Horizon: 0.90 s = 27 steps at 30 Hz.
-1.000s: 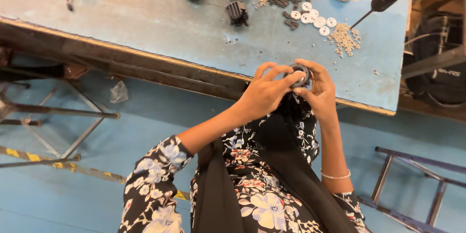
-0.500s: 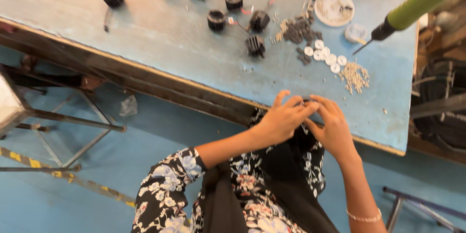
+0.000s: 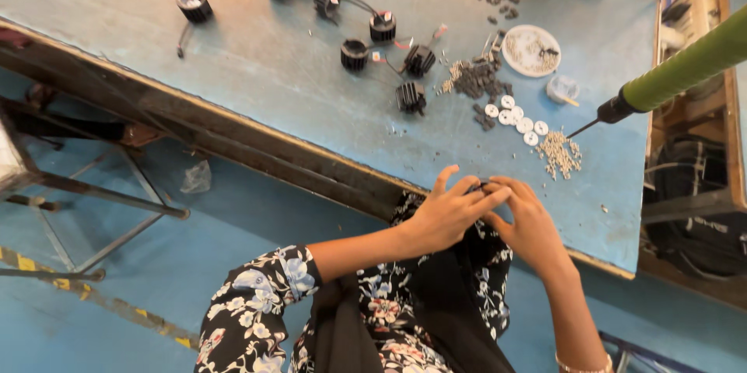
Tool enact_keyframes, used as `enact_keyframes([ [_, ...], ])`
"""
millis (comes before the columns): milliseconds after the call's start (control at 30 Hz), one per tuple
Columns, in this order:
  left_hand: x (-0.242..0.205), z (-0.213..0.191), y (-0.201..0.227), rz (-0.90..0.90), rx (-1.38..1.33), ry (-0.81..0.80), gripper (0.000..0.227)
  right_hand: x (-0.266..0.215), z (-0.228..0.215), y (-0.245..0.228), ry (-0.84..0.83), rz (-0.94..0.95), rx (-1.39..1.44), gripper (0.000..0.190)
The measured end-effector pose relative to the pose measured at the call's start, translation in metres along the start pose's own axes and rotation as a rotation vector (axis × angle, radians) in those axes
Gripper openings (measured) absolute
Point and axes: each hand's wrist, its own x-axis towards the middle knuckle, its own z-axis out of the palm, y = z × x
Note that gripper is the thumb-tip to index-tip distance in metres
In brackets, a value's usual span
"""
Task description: The person assembles small electrical components on a blue workbench. They insert a white circular disc into a black cylindrical housing, then use a green power drill to secure it with screws. The person also handles a black finned component, inserting a screw and tightening it with the drill.
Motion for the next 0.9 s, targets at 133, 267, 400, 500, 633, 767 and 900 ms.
enact_keyframes([
  [133,-0.002,0.004,-0.002,0.005,-0.027,0.007,0.071,0.007,-0.006,0.002,-0.060,-0.008,0.011,0.041],
  [267,0.000,0.003,-0.005,0.003,-0.045,0.000,0.068,0.008,-0.009,-0.005,-0.051,-0.002,-0.044,0.040],
  [400,-0.003,0.001,-0.008,-0.014,-0.133,0.051,0.069,0.000,-0.005,-0.010,-0.008,0.013,-0.084,0.046],
  [500,-0.004,0.001,-0.010,-0.041,-0.239,0.078,0.069,-0.005,-0.001,-0.011,0.014,0.050,-0.046,0.046],
  [633,-0.002,-0.004,-0.009,-0.101,-0.303,0.006,0.070,-0.007,-0.001,-0.011,0.038,0.042,0.016,0.049],
  [767,-0.001,-0.007,-0.008,-0.129,-0.368,0.033,0.072,-0.008,-0.002,-0.011,0.038,0.039,0.023,0.046],
  [900,-0.001,-0.006,-0.009,-0.116,-0.332,0.054,0.072,-0.006,-0.002,-0.010,0.035,0.023,-0.021,0.046],
])
